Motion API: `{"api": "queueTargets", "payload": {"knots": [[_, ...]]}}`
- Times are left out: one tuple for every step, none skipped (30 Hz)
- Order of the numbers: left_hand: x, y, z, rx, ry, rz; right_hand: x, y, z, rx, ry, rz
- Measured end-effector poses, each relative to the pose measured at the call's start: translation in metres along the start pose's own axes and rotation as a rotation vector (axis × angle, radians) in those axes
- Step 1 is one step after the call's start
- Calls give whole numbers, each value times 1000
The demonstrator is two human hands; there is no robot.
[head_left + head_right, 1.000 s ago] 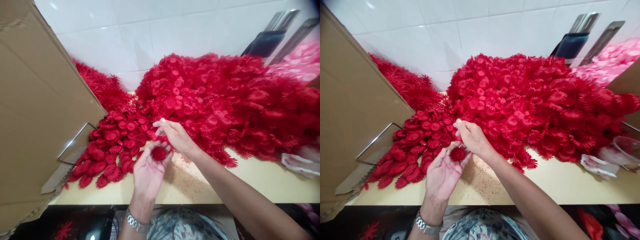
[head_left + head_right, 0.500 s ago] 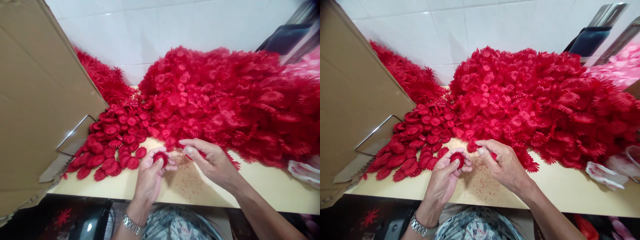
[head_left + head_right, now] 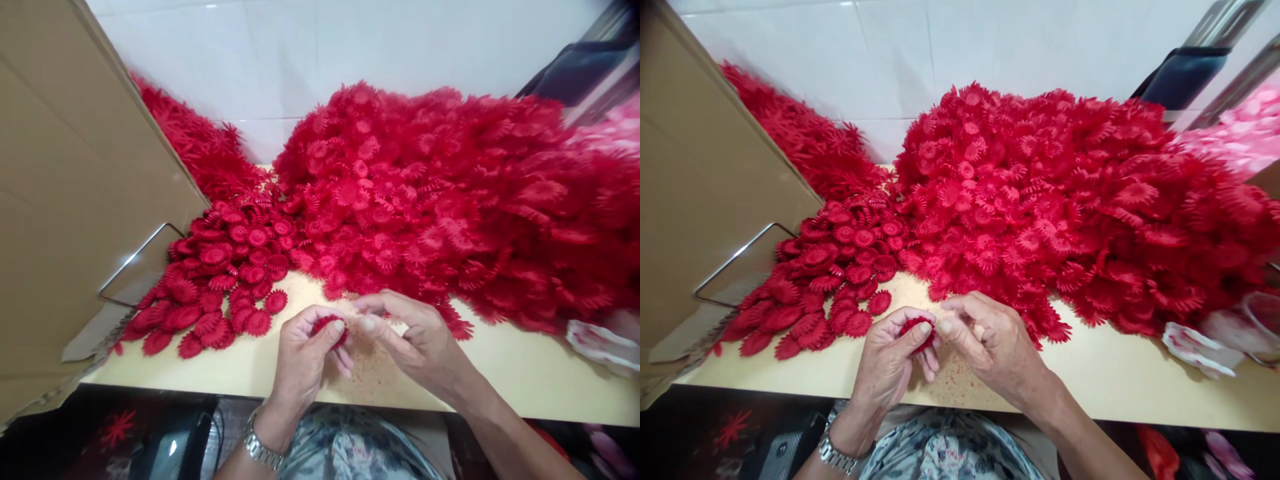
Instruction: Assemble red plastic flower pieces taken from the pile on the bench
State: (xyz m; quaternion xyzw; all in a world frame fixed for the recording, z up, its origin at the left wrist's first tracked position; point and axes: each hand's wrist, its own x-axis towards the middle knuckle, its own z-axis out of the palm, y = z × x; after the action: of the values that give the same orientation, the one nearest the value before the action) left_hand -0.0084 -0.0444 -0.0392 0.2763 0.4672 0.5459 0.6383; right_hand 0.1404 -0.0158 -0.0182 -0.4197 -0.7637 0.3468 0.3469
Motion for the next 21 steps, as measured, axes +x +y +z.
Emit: {"api": "queueTargets", "payload": {"knots": [[1, -1, 2, 3, -6, 0, 1, -2, 2, -9, -11, -25], [2, -2, 4, -1, -9, -3, 2, -4, 5, -33, -13, -55], [4, -3, 5, -9, -7, -4, 3, -4, 7, -69, -6, -90], [5, -4, 7, -17, -1, 0, 4, -4, 9, -108, 6, -121], [6, -5, 9, -25, 3, 10, 4, -3, 10, -141, 22, -143], [7, -6, 10, -33, 2, 25, 4, -2, 11, -163, 41, -157], [8, -7, 11, -40, -7, 39, 4, 0, 11, -175, 58, -166], [8, -8, 12, -48, -21, 48, 3, 2, 11, -184, 70, -178], [9, -9, 12, -59, -32, 48, 2, 4, 10, -195, 77, -193], [9, -9, 12, -71, -36, 39, 1, 6, 9, -215, 81, -211], [9, -10, 12, -79, -33, 28, -1, 8, 9, -238, 80, -227], [9, -11, 11, -80, -26, 16, -2, 10, 8, -265, 72, -234], [9, -12, 11, -75, -20, 4, -3, 11, 8, -295, 60, -230], [9, -14, 11, -68, -18, -4, -4, 12, 9, -331, 50, -217], [9, -15, 11, -58, -19, -7, -5, 12, 10, -373, 45, -201], [9, -16, 11, -48, -21, -4, -6, 12, 11, -419, 45, -189], [8, -17, 11, -39, -21, 2, -7, 12, 13, -466, 49, -184], [8, -18, 11, -30, -19, 3, -8, 12, 14, -509, 57, -184], [8, -18, 12, -22, -13, -1, -9, 12, 16, -545, 70, -190], [8, -19, 12, -16, -3, -18, -9, 12, 18, -568, 87, -200], [8, -19, 13, -16, 7, -43, -10, 11, 19, -581, 107, -212]]}}
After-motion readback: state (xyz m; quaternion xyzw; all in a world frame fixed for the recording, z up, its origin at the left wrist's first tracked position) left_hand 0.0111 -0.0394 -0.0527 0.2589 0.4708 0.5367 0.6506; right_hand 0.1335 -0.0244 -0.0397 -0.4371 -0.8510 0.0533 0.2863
